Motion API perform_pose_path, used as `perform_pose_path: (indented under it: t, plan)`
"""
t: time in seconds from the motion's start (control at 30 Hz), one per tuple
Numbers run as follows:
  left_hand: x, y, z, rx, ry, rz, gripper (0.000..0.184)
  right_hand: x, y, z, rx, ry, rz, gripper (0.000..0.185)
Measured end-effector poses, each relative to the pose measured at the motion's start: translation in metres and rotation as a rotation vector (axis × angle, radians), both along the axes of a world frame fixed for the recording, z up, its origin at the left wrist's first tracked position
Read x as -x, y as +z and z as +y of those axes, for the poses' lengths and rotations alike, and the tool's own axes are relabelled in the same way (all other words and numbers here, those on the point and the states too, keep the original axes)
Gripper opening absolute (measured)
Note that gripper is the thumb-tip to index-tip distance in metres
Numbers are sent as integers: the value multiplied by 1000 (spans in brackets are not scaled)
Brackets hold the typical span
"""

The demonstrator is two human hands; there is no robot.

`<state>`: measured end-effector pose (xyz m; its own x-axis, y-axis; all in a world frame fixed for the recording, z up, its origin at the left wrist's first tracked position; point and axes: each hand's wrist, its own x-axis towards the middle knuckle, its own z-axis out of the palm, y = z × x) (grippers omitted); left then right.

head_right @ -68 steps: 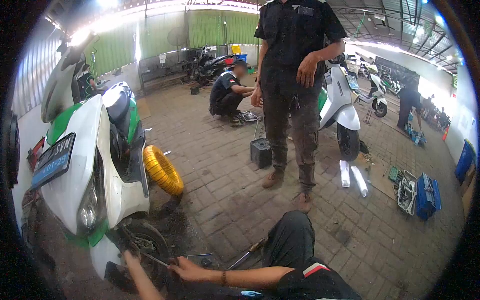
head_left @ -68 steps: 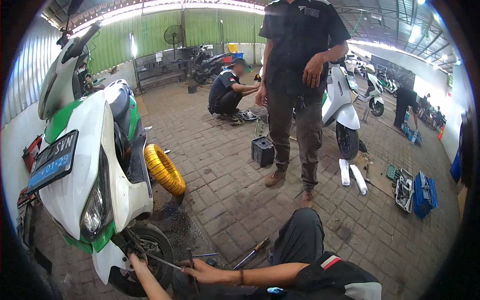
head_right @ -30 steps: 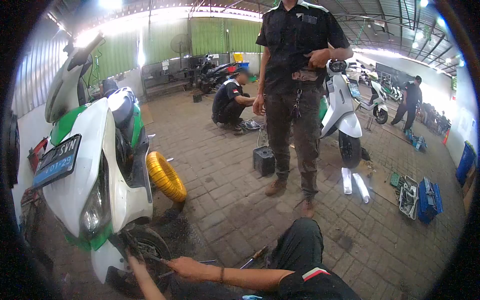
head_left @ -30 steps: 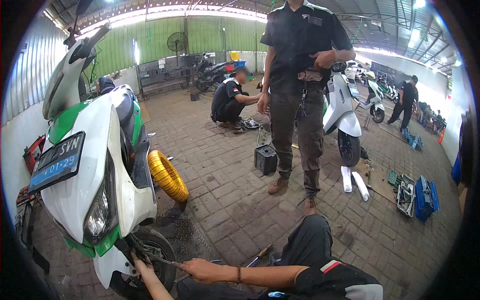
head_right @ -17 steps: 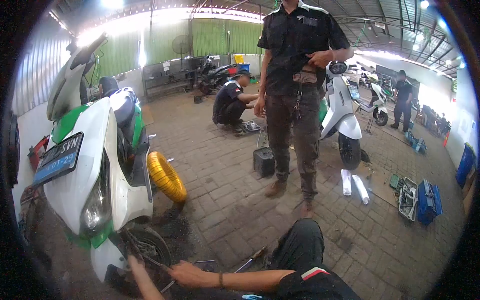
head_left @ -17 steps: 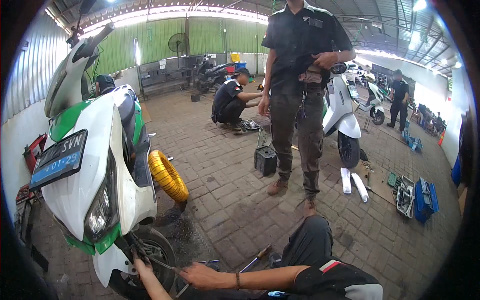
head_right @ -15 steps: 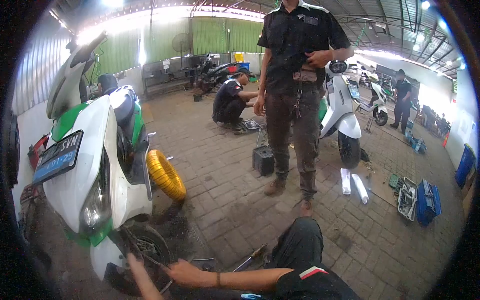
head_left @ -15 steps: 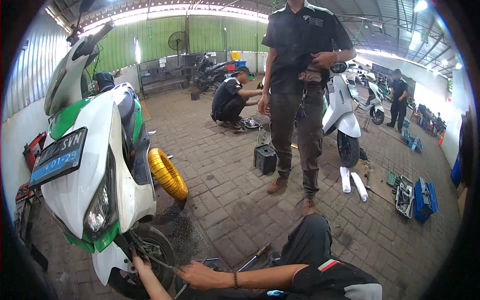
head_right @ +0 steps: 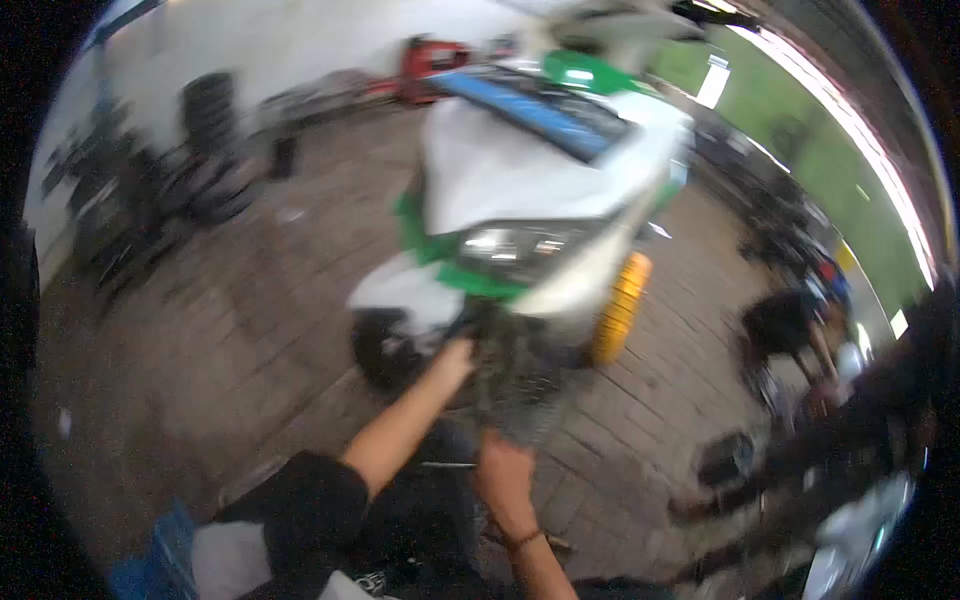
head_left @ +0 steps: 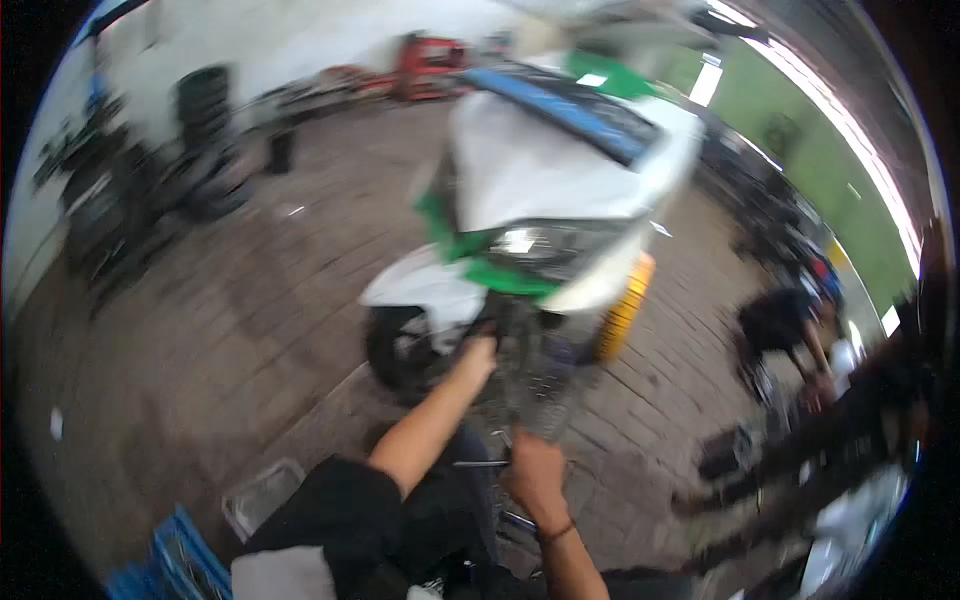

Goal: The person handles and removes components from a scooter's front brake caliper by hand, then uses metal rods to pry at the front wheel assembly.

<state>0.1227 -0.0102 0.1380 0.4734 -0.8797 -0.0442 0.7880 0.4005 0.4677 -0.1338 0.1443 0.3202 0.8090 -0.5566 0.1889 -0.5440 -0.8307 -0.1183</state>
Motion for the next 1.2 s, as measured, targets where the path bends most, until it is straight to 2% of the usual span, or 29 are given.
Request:
perform_pose_path:
  t: [0.03, 0.1, 0.13, 0.17, 0.23, 0.3, 0.37, 0.4, 0.43, 0.47, 0.5, 0.53, 0.57, 0.63, 0.67, 0.73, 0.77, 0.83, 0.87, 0.9, 0.97, 1.0, 1.03, 1.1, 1.2]
  plan:
    - [-9, -16, -28, -179, 61, 91, 24, -2, -3, -3, -16, 98, 25, 19]
    - [-6, -3, -22, -206, 23, 243, 20, 0, -10, -5, -24, 6, -69, 17]
    - [-3, 2, -12, -219, 29, 237, 20, -3, -17, -3, -37, 9, -75, 17]
    - [3, 10, -4, -155, -20, 200, 25, -7, -28, -3, -325, -17, -428, 11]
    - [11, 10, 9, -100, -83, 153, 30, -12, -50, -6, -612, -55, -796, 7]
    - [20, 10, 16, -77, -185, 165, 30, -5, -65, -16, -1939, -281, -1461, 14]
    - [49, 73, 62, -398, -99, -224, 31, -8, -45, -2, -1923, -422, -1361, 22]
    - [50, 75, 70, -322, -118, -331, 31, -11, -36, 6, -1851, -523, -1345, 25]
    - [41, 62, 63, -300, -113, -299, 28, -13, -65, -2, -1691, -466, -1212, 29]
    - [34, 49, 55, -278, -108, -267, 26, -9, -73, -2, -1282, -345, -1083, 34]
    - [36, 51, 57, -186, -104, -435, 21, 5, -29, 7, -1204, -381, -908, 39]
    - [31, 65, 61, -54, -284, -102, 17, 9, -42, 6, -916, -214, -881, 46]
    - [13, 37, 48, -243, -217, -203, 19, 24, -29, 9, -922, -245, -604, 47]
    - [12, 27, 42, -272, -136, -8, 24, 25, -57, 6, -1109, -366, -568, 44]
    - [17, 29, 42, -253, -153, -13, 24, 23, -55, 9, -1087, -374, -581, 44]
    - [28, 39, 57, -174, -165, 118, 29, 15, -45, 27, -1979, -435, -1141, 39]
    - [34, 56, 60, -162, -173, 120, 29, 12, -34, 27, -1964, -435, -1146, 39]
    - [47, 70, 75, -79, -239, 462, 30, 10, -38, 36, -2243, -378, -1191, 35]
    - [44, 69, 76, -64, -281, 516, 32, 12, -48, 32, -2204, -385, -1058, 40]
    - [39, 60, 76, -74, -289, 514, 32, 18, -45, 35, -2207, -391, -1070, 40]
    - [26, 42, 69, -144, -331, 445, 36, 38, -25, 36, -741, -162, -470, 48]
    - [26, 44, 67, -141, -333, 448, 36, 48, -1, 39, -367, -192, -491, 50]
    - [27, 45, 67, -166, -294, 463, 37, 47, -4, 37, -365, -197, -487, 50]
    - [34, 53, 69, -190, -258, 483, 38, 40, -19, 30, -113, -89, -517, 47]
    - [38, 66, 75, -190, -249, 453, 38, 21, -43, 27, -175, -108, -388, 44]
